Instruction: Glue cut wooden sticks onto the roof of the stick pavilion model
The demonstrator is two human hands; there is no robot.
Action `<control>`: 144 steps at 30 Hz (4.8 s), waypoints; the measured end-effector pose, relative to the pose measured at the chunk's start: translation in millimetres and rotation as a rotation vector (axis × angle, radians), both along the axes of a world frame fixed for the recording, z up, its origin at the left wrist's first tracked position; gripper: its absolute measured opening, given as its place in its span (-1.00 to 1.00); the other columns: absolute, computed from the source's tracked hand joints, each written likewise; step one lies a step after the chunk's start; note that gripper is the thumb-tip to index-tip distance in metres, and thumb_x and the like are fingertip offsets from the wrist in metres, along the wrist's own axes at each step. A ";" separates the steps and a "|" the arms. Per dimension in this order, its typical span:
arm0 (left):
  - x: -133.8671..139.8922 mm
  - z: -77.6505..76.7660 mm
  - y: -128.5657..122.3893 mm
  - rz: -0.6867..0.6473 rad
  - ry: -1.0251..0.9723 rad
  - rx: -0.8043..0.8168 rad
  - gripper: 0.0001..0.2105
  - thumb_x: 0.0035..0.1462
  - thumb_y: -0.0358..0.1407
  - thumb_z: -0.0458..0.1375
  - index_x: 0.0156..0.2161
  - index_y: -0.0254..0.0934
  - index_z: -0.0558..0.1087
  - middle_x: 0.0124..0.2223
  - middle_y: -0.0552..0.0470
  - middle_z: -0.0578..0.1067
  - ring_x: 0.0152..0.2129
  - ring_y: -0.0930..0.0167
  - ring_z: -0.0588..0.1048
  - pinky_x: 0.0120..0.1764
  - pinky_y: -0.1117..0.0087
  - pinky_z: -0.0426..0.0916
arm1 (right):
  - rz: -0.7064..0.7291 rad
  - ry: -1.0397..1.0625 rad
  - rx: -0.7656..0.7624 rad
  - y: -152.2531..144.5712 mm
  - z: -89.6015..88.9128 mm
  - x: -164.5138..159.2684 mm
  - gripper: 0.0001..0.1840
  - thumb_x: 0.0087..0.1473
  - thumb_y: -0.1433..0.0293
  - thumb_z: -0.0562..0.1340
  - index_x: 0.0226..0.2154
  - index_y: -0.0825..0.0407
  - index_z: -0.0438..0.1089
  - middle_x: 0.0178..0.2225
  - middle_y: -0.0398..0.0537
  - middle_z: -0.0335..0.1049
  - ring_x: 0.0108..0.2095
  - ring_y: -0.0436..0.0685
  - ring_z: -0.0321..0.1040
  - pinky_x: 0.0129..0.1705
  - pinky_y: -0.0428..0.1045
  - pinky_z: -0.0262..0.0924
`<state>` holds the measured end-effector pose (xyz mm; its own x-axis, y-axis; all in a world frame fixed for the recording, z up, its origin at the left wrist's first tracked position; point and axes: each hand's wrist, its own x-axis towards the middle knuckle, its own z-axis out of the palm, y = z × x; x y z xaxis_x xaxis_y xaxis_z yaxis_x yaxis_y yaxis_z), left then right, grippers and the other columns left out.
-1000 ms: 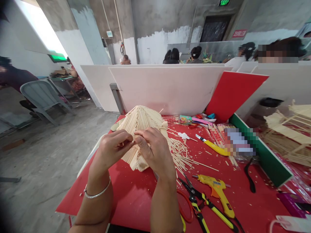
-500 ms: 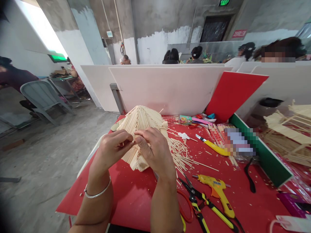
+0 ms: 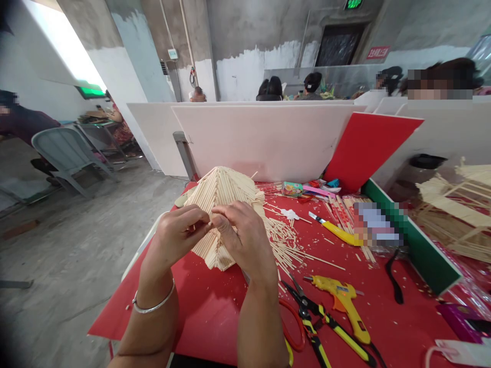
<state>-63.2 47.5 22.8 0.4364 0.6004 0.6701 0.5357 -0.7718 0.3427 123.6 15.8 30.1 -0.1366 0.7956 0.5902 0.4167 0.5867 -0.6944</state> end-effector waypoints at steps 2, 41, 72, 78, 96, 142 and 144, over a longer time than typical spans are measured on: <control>0.3 0.1 0.1 -0.003 0.000 0.001 -0.85 0.25 -0.37 0.18 -0.38 -0.26 0.39 -0.46 0.13 0.37 -0.55 0.55 0.26 -0.48 0.46 0.15 | 0.000 -0.005 -0.004 -0.1 0.2 -0.2 -0.71 0.34 0.19 0.11 -0.10 -0.08 0.50 -0.20 -0.10 0.48 -0.11 0.09 0.37 -0.02 0.03 0.18; 0.6 0.1 0.4 -0.007 -0.002 0.005 -0.83 0.27 -0.34 0.17 -0.39 -0.26 0.36 -0.46 0.13 0.36 -0.55 0.54 0.25 -0.47 0.46 0.13 | -0.011 -0.025 -0.019 -0.4 1.0 -1.4 -0.68 0.34 0.16 0.11 -0.09 -0.07 0.50 -0.18 -0.07 0.48 -0.09 0.11 0.38 -0.02 0.05 0.19; 0.7 -0.8 0.9 -0.001 -0.009 0.015 -0.82 0.27 -0.33 0.16 -0.40 -0.27 0.37 -0.48 0.14 0.34 -0.56 0.55 0.24 -0.48 0.47 0.12 | -0.017 -0.034 -0.001 1.4 -0.7 -0.6 -0.69 0.34 0.17 0.12 -0.10 -0.05 0.50 -0.18 -0.08 0.48 -0.09 0.09 0.37 -0.01 0.02 0.18; 1.0 -0.1 0.4 0.001 -0.004 0.005 -0.82 0.27 -0.33 0.17 -0.39 -0.27 0.37 -0.47 0.14 0.35 -0.55 0.55 0.25 -0.47 0.47 0.13 | -0.018 -0.039 -0.009 0.7 -0.4 -0.6 -0.69 0.34 0.17 0.11 -0.09 -0.06 0.50 -0.19 -0.10 0.47 -0.10 0.08 0.37 -0.02 0.03 0.19; 0.2 0.1 -0.1 0.002 -0.001 0.008 -0.82 0.27 -0.33 0.17 -0.39 -0.26 0.36 -0.47 0.14 0.34 -0.55 0.55 0.24 -0.47 0.47 0.13 | -0.014 -0.033 -0.009 1.4 -0.5 -0.9 -0.70 0.34 0.17 0.11 -0.10 -0.07 0.50 -0.18 -0.08 0.48 -0.09 0.09 0.38 -0.01 0.04 0.19; 0.8 -0.1 0.5 0.006 -0.001 0.017 -0.82 0.27 -0.33 0.16 -0.39 -0.26 0.37 -0.47 0.13 0.35 -0.56 0.54 0.25 -0.47 0.47 0.15 | -0.024 -0.034 -0.016 0.4 0.1 -1.1 -0.68 0.34 0.15 0.10 -0.10 -0.09 0.50 -0.18 -0.07 0.50 -0.10 0.12 0.39 -0.03 0.07 0.21; 0.9 0.1 0.3 0.008 -0.002 0.019 -0.82 0.27 -0.33 0.16 -0.40 -0.26 0.38 -0.47 0.12 0.36 -0.56 0.54 0.24 -0.48 0.47 0.15 | -0.023 -0.031 -0.013 0.7 0.0 -1.2 -0.68 0.34 0.15 0.10 -0.11 -0.10 0.50 -0.17 -0.06 0.50 -0.09 0.13 0.39 -0.02 0.07 0.21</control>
